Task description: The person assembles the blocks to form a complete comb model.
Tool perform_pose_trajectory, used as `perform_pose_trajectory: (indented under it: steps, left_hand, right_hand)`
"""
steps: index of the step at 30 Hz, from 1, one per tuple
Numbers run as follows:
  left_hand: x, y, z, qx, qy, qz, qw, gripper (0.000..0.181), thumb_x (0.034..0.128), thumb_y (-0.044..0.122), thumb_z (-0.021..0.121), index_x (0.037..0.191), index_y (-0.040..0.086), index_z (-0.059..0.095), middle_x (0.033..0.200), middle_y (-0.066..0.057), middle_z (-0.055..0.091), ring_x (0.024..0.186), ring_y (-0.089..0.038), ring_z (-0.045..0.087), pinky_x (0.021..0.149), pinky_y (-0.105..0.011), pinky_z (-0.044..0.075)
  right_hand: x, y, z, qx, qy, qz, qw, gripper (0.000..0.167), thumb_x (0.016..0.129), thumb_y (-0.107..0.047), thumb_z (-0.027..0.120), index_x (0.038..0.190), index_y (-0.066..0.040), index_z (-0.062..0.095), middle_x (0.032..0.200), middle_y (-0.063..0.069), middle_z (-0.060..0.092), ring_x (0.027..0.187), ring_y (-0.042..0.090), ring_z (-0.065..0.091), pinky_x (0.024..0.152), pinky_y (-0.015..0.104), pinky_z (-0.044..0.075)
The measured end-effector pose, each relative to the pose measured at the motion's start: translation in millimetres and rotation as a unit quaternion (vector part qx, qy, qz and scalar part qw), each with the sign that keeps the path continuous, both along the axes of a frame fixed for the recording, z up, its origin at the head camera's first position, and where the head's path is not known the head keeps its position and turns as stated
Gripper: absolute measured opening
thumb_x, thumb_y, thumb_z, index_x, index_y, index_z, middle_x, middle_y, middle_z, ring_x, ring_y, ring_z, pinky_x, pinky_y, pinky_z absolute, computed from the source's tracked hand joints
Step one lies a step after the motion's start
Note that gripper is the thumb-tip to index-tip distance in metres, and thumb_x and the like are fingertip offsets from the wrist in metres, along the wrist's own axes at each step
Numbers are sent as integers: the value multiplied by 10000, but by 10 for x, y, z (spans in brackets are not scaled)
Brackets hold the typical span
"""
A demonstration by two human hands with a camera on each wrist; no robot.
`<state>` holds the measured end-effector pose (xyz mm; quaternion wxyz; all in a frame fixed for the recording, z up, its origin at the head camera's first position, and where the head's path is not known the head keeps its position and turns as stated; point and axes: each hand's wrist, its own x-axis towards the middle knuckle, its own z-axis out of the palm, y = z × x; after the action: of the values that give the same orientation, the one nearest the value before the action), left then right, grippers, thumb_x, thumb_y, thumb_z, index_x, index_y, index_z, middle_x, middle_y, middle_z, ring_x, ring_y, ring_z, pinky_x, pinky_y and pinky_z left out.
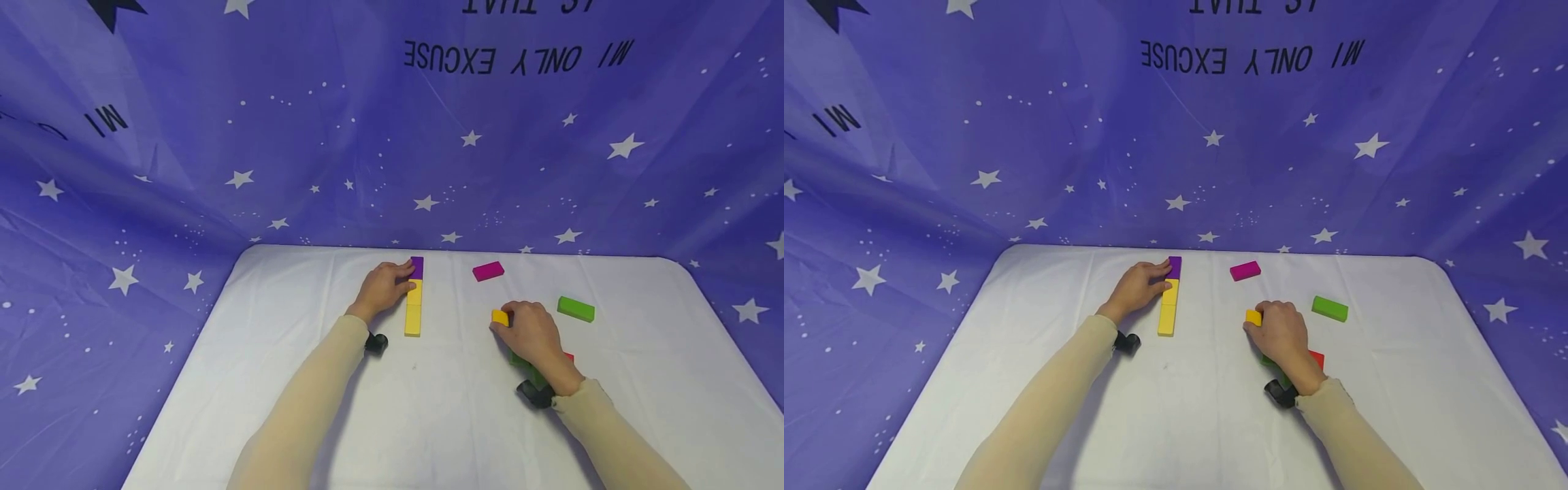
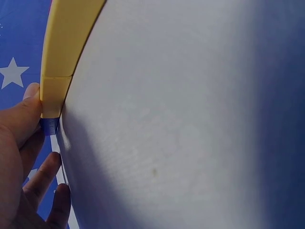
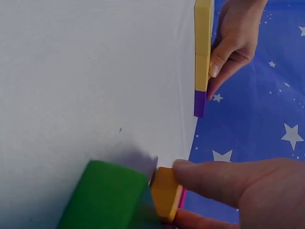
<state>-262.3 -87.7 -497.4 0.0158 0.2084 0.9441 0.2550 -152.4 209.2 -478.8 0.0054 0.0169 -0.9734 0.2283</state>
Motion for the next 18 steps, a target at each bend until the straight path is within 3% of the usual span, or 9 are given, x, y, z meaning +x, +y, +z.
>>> perform_pose_trajectory:
  steps: [9, 18]
  left_hand:
    - [9, -11, 2, -11, -66, 7, 10000, 467, 968, 321, 683, 1397, 159, 593, 1505, 85, 490, 1314, -235, 518, 1122, -421, 390]
    - [7, -9, 19, -23, -69, 1, 10000, 467, 972, 325, 678, 1398, 158, 588, 1506, 76, 489, 1320, -235, 516, 1128, -410, 383]
  right_hand:
    - [31, -53, 33, -300, 274, 27, 9992, 417, 858, -240, 758, 1145, 59, 708, 890, 161, 672, 902, 357, 562, 782, 500, 509]
    - [77, -189, 109, -497, 592, 194, 9968, 385, 853, -236, 778, 1122, 36, 729, 995, 174, 728, 942, 340, 583, 811, 489, 510]
